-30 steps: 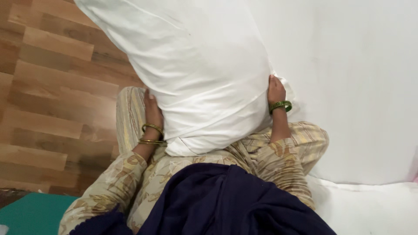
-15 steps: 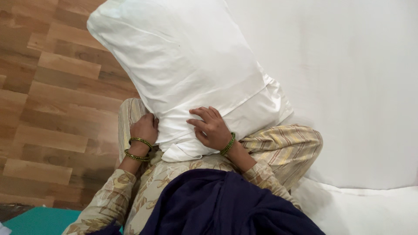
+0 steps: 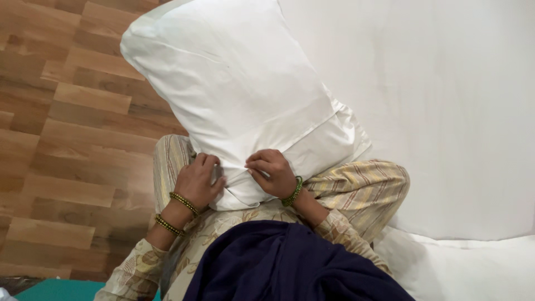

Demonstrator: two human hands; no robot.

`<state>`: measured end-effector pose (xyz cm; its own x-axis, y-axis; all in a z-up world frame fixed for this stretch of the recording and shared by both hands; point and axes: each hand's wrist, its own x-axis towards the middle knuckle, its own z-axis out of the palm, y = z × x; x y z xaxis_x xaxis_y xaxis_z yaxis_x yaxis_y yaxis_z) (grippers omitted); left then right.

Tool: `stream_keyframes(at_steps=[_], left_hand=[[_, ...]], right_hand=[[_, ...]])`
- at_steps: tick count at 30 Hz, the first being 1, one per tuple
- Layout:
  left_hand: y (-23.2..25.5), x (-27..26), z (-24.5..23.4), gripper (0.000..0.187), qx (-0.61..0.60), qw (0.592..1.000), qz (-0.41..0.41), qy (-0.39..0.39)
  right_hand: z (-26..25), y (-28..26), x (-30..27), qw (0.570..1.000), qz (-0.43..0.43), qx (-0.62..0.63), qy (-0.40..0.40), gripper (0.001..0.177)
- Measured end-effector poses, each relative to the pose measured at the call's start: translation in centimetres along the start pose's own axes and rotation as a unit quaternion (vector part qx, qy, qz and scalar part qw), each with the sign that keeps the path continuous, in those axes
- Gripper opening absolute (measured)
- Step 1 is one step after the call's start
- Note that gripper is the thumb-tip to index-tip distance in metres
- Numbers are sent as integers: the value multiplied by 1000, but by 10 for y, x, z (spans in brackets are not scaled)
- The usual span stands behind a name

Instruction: The person puts a white pillowcase onto a pillow by reaching inside to pull the pillow through the opening and then smooths the case by hand.

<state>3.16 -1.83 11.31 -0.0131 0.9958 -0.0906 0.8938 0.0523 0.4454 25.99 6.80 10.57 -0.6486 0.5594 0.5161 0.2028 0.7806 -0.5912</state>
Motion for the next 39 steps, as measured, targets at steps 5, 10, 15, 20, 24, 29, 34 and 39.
stream_keyframes(at_steps=[5,10,15,20,24,29,34,39], left_hand=[[13,-1,-6,45,-13,996,82,41],[4,0,9,29,7,985,162,66],[6,-3,18,18,24,974,219,59],[11,-8,16,15,60,973,221,9],[15,-8,20,15,87,974,210,-17],[30,-6,18,16,51,975,211,53],[62,16,26,25,17,949,256,182],[63,38,43,9,40,947,244,205]], right_hand=[[-3,-11,-2,999,15,22,-21,7],[-1,-12,-5,999,23,11,-26,5],[-5,10,-15,998,9,-55,1,16],[-23,57,-21,969,37,-237,54,33],[-32,56,-24,972,75,-204,92,22],[-42,52,-25,972,69,-198,102,17],[-37,43,-25,979,54,-172,92,16],[-41,51,-30,977,53,-181,95,16]])
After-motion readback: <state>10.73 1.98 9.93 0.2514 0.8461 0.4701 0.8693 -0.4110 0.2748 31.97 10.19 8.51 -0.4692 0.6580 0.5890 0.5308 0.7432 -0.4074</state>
